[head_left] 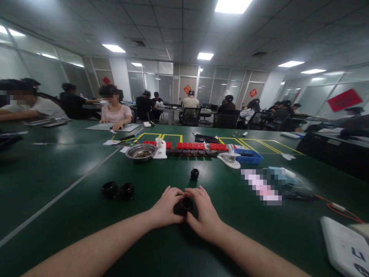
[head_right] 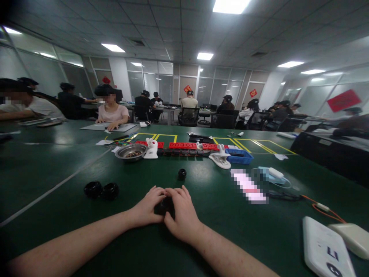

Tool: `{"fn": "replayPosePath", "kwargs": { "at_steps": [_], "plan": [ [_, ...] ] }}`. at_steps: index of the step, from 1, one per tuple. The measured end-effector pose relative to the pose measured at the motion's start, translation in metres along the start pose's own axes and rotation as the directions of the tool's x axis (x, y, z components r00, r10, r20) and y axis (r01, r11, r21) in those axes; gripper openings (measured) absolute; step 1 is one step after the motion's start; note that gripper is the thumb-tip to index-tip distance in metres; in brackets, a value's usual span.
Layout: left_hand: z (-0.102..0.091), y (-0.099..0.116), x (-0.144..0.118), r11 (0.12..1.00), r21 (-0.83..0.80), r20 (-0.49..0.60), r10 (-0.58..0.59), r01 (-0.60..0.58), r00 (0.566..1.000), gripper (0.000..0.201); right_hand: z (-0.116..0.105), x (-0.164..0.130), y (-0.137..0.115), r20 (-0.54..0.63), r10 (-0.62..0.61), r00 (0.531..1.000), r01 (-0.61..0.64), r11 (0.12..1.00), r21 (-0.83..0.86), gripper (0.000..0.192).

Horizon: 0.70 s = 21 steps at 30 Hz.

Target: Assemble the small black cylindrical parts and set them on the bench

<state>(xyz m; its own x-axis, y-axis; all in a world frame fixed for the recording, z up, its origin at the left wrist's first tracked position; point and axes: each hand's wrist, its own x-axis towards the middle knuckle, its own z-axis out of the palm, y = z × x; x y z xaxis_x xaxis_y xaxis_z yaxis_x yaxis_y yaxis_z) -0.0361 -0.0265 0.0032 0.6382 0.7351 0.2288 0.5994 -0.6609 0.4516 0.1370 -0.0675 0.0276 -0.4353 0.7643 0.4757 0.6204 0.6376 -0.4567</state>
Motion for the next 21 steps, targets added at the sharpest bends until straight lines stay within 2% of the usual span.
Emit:
{"fn": "replayPosePath", "kwargs": {
  "at_steps": [2, 8, 11, 14, 21],
  "plan": [
    [-0.0006, -0.0006, 0.0001, 1.000, 0.003, -0.003, 0.002, -0.002, 1.000, 0.044, -0.0009, -0.0008, 0.0012, 0.019, -0.013, 1.000, 0.013, 1.000, 0.020, 0.056],
    [-0.0023, 0.0010, -0.0003, 1.000, -0.007, -0.022, 0.001, -0.002, 1.000, 0.044, 0.0026, 0.0002, 0.0040, -0.076, 0.120, 0.990, -0.123, 0.992, -0.033, 0.054],
    [-0.0014, 0.0016, 0.0002, 1.000, -0.020, -0.031, -0.003, 0.003, 1.000, 0.045, 0.0011, 0.0000, 0.0010, -0.036, 0.042, 0.998, -0.044, 0.997, -0.057, 0.050],
    [-0.0007, 0.0013, 0.0006, 0.999, -0.054, -0.026, 0.000, -0.001, 1.000, 0.046, -0.0020, -0.0015, -0.0006, 0.020, -0.051, 0.999, 0.051, 0.998, -0.040, 0.058],
    [-0.0013, 0.0002, -0.0002, 0.997, -0.081, -0.022, -0.020, 0.018, 1.000, 0.047, 0.0041, -0.0008, 0.0042, -0.090, 0.032, 0.995, -0.040, 0.996, -0.083, 0.059]
  ]
}}
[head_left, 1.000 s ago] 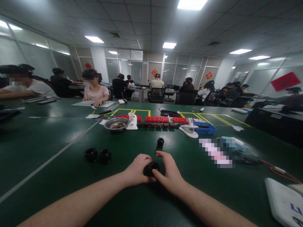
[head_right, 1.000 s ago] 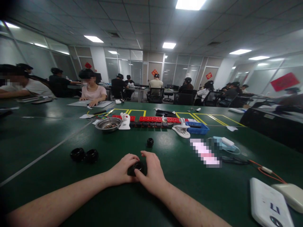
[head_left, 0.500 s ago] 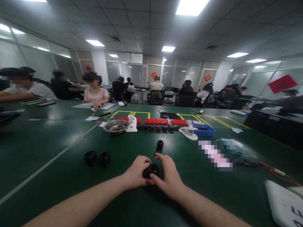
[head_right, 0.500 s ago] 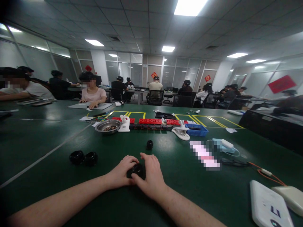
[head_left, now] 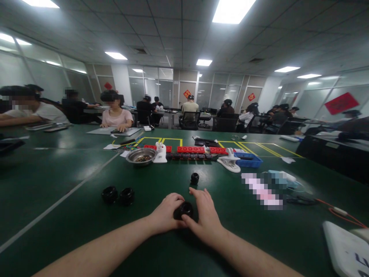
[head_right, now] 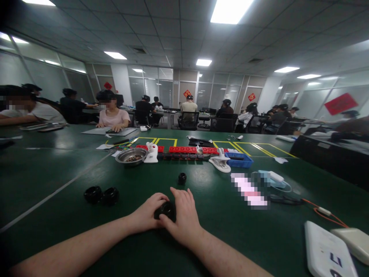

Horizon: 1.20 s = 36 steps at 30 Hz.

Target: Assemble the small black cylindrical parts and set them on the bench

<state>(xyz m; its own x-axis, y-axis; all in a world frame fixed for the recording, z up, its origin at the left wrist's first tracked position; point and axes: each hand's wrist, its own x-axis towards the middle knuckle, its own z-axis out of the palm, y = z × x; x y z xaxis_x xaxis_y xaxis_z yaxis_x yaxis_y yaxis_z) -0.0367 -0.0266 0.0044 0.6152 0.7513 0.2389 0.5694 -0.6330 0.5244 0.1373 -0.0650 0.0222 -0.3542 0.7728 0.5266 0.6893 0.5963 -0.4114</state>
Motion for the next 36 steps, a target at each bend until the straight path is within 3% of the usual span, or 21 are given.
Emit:
{"fn": "replayPosePath", "kwargs": {
  "at_steps": [5, 11, 23, 27, 30, 33, 36],
  "plan": [
    [0.002, -0.002, 0.001, 1.000, 0.016, 0.012, 0.004, -0.004, 1.000, 0.043, 0.004, 0.002, -0.003, 0.015, 0.029, 0.999, -0.029, 0.999, 0.016, 0.058],
    [0.001, -0.001, 0.001, 1.000, 0.027, 0.016, 0.008, -0.008, 1.000, 0.051, -0.001, -0.001, 0.003, 0.108, -0.088, 0.990, 0.074, 0.989, 0.131, 0.065],
    [0.001, -0.001, 0.000, 1.000, 0.023, 0.029, 0.015, -0.016, 0.999, 0.051, 0.003, 0.005, -0.001, -0.014, 0.108, 0.994, -0.107, 0.990, 0.088, 0.038],
    [0.001, -0.001, 0.000, 1.000, 0.020, 0.019, -0.002, 0.002, 1.000, 0.054, -0.001, 0.005, 0.003, 0.041, 0.068, 0.997, -0.075, 0.977, 0.201, 0.048],
    [-0.001, 0.001, 0.000, 1.000, 0.018, 0.021, -0.010, 0.010, 1.000, 0.053, -0.004, 0.006, 0.006, 0.011, 0.104, 0.995, -0.103, 0.962, 0.253, 0.048],
    [-0.001, 0.001, 0.000, 1.000, 0.026, 0.016, 0.001, -0.002, 1.000, 0.055, -0.004, 0.008, 0.006, -0.040, 0.158, 0.987, -0.145, 0.961, 0.236, 0.044],
    [0.001, -0.001, 0.000, 0.999, 0.032, 0.019, 0.013, -0.013, 1.000, 0.052, -0.001, 0.009, 0.003, -0.019, 0.176, 0.984, -0.169, 0.967, 0.189, 0.046]
  ]
}}
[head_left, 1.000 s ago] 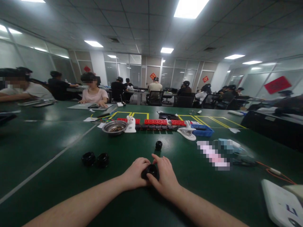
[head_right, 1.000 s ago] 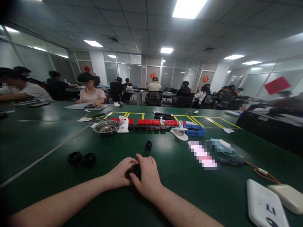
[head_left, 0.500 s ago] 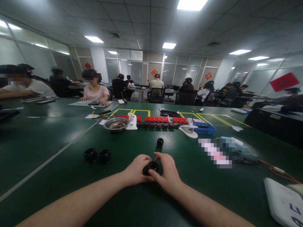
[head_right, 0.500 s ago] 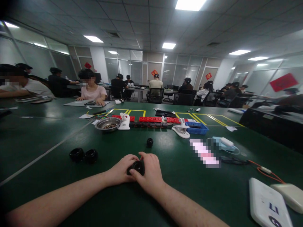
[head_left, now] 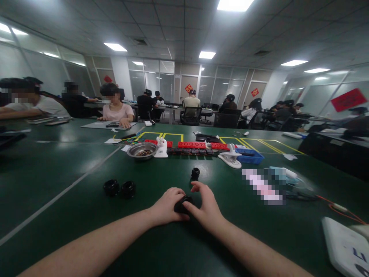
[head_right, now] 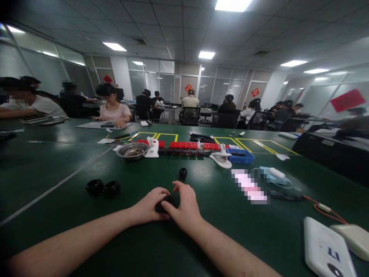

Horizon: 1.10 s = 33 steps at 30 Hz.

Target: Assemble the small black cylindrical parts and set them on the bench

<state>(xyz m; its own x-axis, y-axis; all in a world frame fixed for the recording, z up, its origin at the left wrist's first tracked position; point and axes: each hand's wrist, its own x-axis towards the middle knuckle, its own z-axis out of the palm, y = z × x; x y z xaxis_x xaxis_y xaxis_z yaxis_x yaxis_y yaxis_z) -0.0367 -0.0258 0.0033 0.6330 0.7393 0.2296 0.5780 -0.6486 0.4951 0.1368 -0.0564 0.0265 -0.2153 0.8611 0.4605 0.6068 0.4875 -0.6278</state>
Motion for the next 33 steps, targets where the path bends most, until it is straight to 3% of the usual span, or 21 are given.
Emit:
{"fn": "replayPosePath", "kwargs": {
  "at_steps": [3, 8, 13, 18, 23, 26, 33],
  "plan": [
    [0.001, -0.001, 0.000, 1.000, 0.001, 0.011, -0.005, 0.005, 1.000, 0.051, 0.003, 0.000, 0.000, 0.048, -0.011, 0.999, 0.011, 1.000, 0.006, 0.046],
    [-0.002, 0.002, 0.000, 1.000, -0.003, 0.010, -0.019, 0.019, 1.000, 0.053, -0.003, 0.000, 0.003, 0.119, -0.059, 0.991, 0.038, 0.985, 0.170, 0.061],
    [-0.003, 0.003, -0.001, 1.000, -0.001, 0.007, -0.023, 0.023, 1.000, 0.055, -0.004, 0.001, 0.002, 0.026, 0.027, 0.999, -0.029, 0.997, 0.072, 0.049],
    [-0.001, 0.001, 0.000, 1.000, 0.000, 0.013, -0.015, 0.015, 1.000, 0.050, 0.000, 0.000, -0.003, 0.061, 0.052, 0.997, -0.051, 0.998, -0.021, 0.052],
    [-0.001, 0.001, 0.000, 1.000, -0.001, 0.009, -0.030, 0.030, 1.000, 0.051, -0.003, 0.001, 0.002, 0.142, -0.043, 0.989, 0.019, 0.986, 0.167, 0.063],
    [-0.003, 0.002, -0.001, 1.000, 0.000, 0.009, -0.028, 0.028, 1.000, 0.051, -0.005, 0.003, 0.009, 0.093, -0.022, 0.995, 0.000, 0.974, 0.227, 0.065],
    [-0.001, 0.001, 0.000, 1.000, 0.009, 0.001, -0.014, 0.014, 1.000, 0.055, -0.001, 0.003, 0.005, 0.015, 0.022, 1.000, -0.023, 0.994, 0.106, 0.049]
  ]
}}
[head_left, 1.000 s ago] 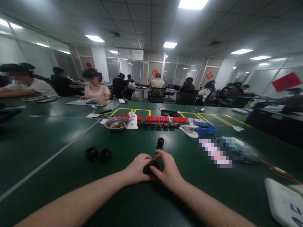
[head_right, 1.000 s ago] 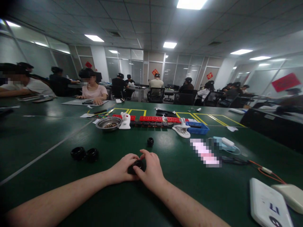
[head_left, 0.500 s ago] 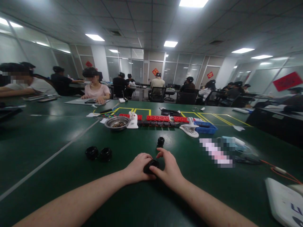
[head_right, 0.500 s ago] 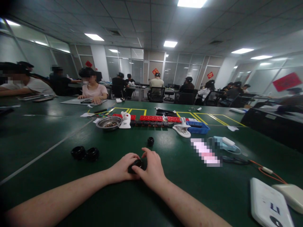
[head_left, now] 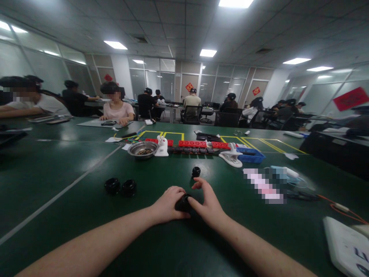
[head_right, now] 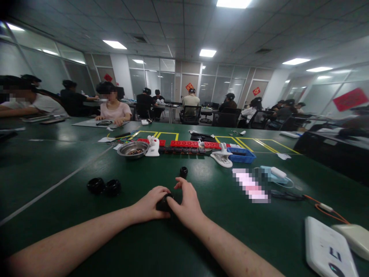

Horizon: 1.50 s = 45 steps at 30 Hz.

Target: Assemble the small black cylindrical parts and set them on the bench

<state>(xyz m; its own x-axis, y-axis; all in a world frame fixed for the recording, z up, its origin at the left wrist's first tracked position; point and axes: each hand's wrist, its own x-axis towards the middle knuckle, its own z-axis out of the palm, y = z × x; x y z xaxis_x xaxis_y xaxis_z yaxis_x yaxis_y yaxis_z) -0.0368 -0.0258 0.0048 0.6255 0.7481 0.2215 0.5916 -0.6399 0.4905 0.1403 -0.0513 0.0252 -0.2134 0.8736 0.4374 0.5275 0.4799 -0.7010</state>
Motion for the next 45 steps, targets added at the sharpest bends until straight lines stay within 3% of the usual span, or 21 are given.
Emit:
{"fn": "replayPosePath", "kwargs": {
  "at_steps": [4, 9, 13, 17, 24, 30, 34, 40, 45],
  "plan": [
    [0.001, -0.001, 0.000, 1.000, 0.003, 0.009, 0.003, -0.003, 1.000, 0.052, 0.002, -0.002, -0.004, 0.071, 0.018, 0.997, -0.014, 0.999, -0.051, 0.054],
    [-0.001, 0.000, -0.001, 1.000, 0.001, 0.013, -0.011, 0.011, 1.000, 0.050, -0.002, -0.001, 0.000, 0.274, -0.043, 0.961, -0.003, 0.986, 0.166, 0.070],
    [-0.002, 0.001, -0.001, 1.000, 0.002, 0.019, -0.009, 0.009, 1.000, 0.047, 0.000, -0.001, 0.003, 0.174, 0.053, 0.983, -0.072, 0.992, 0.105, 0.060],
    [0.000, 0.000, 0.000, 1.000, 0.001, 0.004, 0.000, 0.000, 1.000, 0.048, 0.007, -0.003, 0.001, 0.073, 0.053, 0.996, -0.053, 0.999, -0.002, 0.058],
    [-0.002, 0.003, 0.000, 1.000, 0.007, 0.006, -0.003, 0.003, 1.000, 0.051, 0.001, -0.003, 0.004, 0.190, -0.037, 0.981, 0.009, 0.990, 0.143, 0.066],
    [0.001, 0.000, 0.000, 1.000, 0.024, -0.003, 0.006, -0.006, 1.000, 0.053, 0.004, -0.002, 0.005, 0.028, 0.023, 0.999, -0.023, 1.000, 0.014, 0.054],
    [0.003, -0.003, 0.000, 1.000, 0.011, -0.003, 0.014, -0.014, 1.000, 0.052, 0.007, -0.003, 0.001, 0.034, 0.041, 0.999, -0.040, 0.999, -0.024, 0.052],
    [-0.001, 0.000, -0.001, 1.000, 0.006, 0.010, -0.001, 0.001, 1.000, 0.051, 0.000, -0.001, 0.005, 0.180, 0.012, 0.984, -0.044, 0.983, 0.176, 0.058],
    [-0.001, 0.001, -0.001, 1.000, -0.009, 0.003, 0.001, -0.001, 1.000, 0.052, 0.004, -0.001, 0.005, 0.067, 0.066, 0.996, -0.068, 0.997, 0.033, 0.055]
  ]
}}
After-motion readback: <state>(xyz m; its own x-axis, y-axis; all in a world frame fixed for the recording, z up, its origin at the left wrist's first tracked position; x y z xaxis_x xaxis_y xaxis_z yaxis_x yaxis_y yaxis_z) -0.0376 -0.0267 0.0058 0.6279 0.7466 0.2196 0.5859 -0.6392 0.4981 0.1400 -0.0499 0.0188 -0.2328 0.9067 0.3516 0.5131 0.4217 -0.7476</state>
